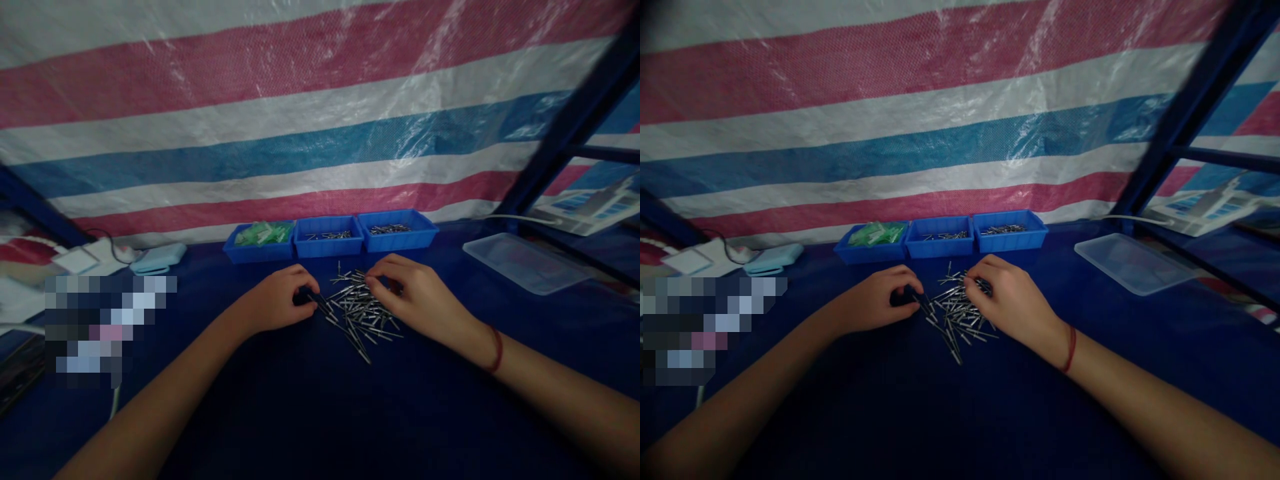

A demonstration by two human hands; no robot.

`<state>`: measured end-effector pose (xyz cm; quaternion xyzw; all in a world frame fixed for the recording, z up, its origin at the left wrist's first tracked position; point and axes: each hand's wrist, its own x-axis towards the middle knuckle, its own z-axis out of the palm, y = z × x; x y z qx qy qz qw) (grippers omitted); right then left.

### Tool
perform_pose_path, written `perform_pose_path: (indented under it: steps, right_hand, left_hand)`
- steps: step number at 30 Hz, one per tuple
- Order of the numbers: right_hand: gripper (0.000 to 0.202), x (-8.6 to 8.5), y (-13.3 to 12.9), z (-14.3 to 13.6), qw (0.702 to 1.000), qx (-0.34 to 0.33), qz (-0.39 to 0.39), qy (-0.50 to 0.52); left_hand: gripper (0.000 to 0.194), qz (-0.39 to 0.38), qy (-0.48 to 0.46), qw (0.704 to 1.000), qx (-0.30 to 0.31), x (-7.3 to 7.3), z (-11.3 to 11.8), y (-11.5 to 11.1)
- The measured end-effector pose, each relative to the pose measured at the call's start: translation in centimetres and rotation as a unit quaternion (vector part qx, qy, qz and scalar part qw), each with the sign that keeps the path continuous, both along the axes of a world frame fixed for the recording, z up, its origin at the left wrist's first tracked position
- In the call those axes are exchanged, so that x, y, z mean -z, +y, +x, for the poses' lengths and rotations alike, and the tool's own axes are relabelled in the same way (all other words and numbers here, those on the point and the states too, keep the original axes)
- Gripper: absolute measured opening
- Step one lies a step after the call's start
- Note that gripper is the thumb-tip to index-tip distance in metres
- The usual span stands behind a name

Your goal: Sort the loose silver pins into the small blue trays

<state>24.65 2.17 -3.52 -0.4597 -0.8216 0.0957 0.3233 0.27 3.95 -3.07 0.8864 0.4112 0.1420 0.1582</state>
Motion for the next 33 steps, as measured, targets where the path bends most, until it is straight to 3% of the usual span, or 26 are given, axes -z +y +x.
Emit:
perform_pose_path:
  steps: [6,9,11,13,17,22,33]
  right_hand:
    - [0.019,0.1,-0.2,-0.2,1.0,-0.019,-0.011,0.002]
    - [0.018,0.2,-0.3,-0.4,0.999,-0.032,-0.018,0.012]
    - [0.017,0.4,-0.5,-0.7,0.998,-0.043,-0.032,0.039]
    - [0.015,0.4,-1.0,-1.1,0.993,-0.052,-0.053,0.091]
    - [0.015,0.0,-2.3,-1.9,0.971,-0.066,-0.087,0.211]
    - [0.013,-0.4,-3.4,-2.2,0.954,-0.071,-0.111,0.269]
    - [0.014,-0.6,-3.3,-2.3,0.943,-0.078,-0.146,0.288]
  left_hand:
    - [0.014,0.002,0.041,0.998,0.042,0.0,-0.6,0.7]
    - [0.013,0.032,-0.001,0.999,-0.002,-0.2,-0.1,0.5]
    - [0.013,0.029,-0.079,0.995,-0.057,-0.3,0.9,-0.3]
    - [0.015,-0.022,-0.185,0.977,-0.107,-0.5,2.3,-1.5]
    - [0.016,-0.168,-0.334,0.92,-0.117,-0.3,5.1,-4.3]
    - [0.015,-0.213,-0.419,0.87,-0.147,0.8,6.5,-5.9]
    - [0.019,-0.174,-0.414,0.886,-0.119,1.6,6.5,-6.0]
